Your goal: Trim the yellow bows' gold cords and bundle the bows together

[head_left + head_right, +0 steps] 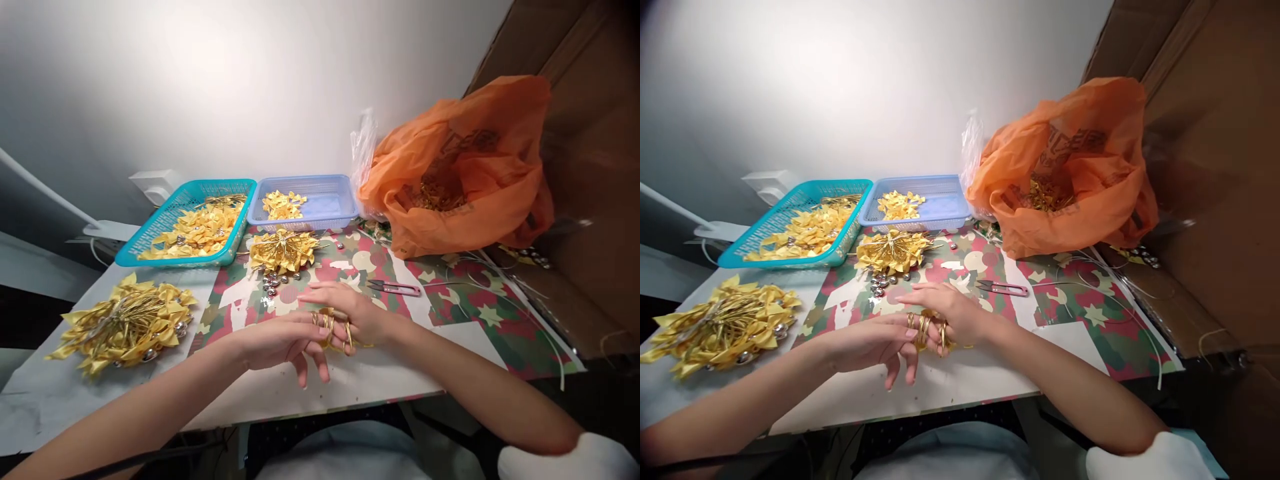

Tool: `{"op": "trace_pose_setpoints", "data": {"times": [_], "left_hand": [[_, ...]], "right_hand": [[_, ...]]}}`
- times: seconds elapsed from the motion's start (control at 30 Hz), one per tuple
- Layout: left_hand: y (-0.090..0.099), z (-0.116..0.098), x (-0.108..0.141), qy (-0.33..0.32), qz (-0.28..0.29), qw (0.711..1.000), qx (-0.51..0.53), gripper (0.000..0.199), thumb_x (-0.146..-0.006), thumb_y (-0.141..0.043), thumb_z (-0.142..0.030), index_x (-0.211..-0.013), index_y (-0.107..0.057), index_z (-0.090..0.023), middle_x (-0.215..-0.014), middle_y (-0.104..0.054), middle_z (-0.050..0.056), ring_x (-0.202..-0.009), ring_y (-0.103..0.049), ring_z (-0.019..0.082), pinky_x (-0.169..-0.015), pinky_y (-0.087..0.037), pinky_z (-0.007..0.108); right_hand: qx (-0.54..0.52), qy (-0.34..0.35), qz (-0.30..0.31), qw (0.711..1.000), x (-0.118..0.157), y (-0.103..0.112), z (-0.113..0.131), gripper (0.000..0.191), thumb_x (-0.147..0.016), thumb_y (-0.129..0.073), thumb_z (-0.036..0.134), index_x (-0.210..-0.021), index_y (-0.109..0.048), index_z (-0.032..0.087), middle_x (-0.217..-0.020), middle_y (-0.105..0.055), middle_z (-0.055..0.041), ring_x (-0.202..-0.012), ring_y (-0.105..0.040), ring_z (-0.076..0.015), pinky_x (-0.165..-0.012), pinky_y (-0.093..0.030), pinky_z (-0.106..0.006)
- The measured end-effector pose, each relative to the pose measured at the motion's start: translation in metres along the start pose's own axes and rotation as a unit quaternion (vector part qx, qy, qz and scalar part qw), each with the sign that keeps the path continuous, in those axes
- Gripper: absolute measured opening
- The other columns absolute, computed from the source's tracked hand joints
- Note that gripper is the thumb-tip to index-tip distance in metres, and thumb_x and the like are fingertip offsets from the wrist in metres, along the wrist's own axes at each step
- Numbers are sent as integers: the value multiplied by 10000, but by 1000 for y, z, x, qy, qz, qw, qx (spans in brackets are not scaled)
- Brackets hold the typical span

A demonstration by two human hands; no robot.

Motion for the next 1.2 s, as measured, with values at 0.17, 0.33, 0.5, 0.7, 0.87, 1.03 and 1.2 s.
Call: {"op": "trace_pose_setpoints", "data": {"times": [0.17, 0.33, 0.5, 0.7, 0.87, 1.03, 1.2], "left_hand": [[4, 2, 2, 29, -8, 1000, 6, 359, -792, -705, -476, -1003, -734, -186, -1097, -672, 89, -699, -700, 138, -471, -508, 172], [5, 5, 12, -11, -122, 992, 31, 334, -796, -715, -419, -1023, -735, -174, -1199, -650, 112, -807, -697, 162, -560, -537, 197], [4, 12, 18, -74, -224, 971, 42, 341, -749, -761, -399, -966, -719, -140, -1120, -663, 125, -734, -655, 143, -514, -512, 204], [1, 10, 17, -30, -195, 979, -52, 354, -756, -730, -466, -899, -708, -144, -699, -619, 20, -631, -630, 148, -462, -454, 213], [3, -1, 23, -45, -217, 973, -68, 352, -739, -735, -475, -852, -686, -145, -693, -625, 11, -664, -636, 148, -561, -472, 244], [3, 1, 17, -42, -197, 968, -148, 345, -810, -661, -491, -797, -672, -147, -659, -631, 6, -625, -591, 113, -611, -457, 240], [0, -2, 16, -78, -245, 935, -242, 409, -843, -593, -520, -661, -619, -155, -496, -569, -15, -445, -475, 83, -480, -375, 220]], "right_hand": [[-41, 32, -52, 997, -3, -4, 4, 242, -873, -584, 166, -1096, -671, 199, -930, -735, -46, -898, -642, -173, -871, -494, -333], [6, 2, -92, 996, -2, 1, 3, 80, -851, -612, 147, -897, -651, 199, -813, -693, -23, -783, -571, -164, -788, -469, -319], [37, -5, -90, 995, -2, 3, 4, 157, -837, -518, 71, -887, -595, 198, -917, -653, -59, -882, -556, -186, -797, -476, -331], [-41, 15, -58, 997, -4, -7, 7, 281, -809, -584, 86, -1059, -632, 204, -877, -705, -28, -858, -617, -172, -853, -485, -340], [-33, -22, -119, 992, -4, -3, 4, 258, -757, -529, -6, -833, -652, 208, -772, -689, -14, -790, -594, -167, -771, -484, -314], [-44, 4, -87, 995, -4, -3, 9, 256, -772, -604, 41, -963, -632, 208, -987, -688, -54, -951, -601, -191, -828, -487, -338], [-45, -14, -121, 992, -3, -3, 6, 70, -860, -616, 145, -873, -644, 208, -813, -678, -23, -785, -581, -163, -715, -467, -296]]}}
Point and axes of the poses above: each hand's wrist, its own x-axis away from the middle knuckle, its own y-axis out of the back of the hand, z = x × y, the point moved 3 cm from there along -x, towards the middle knuckle
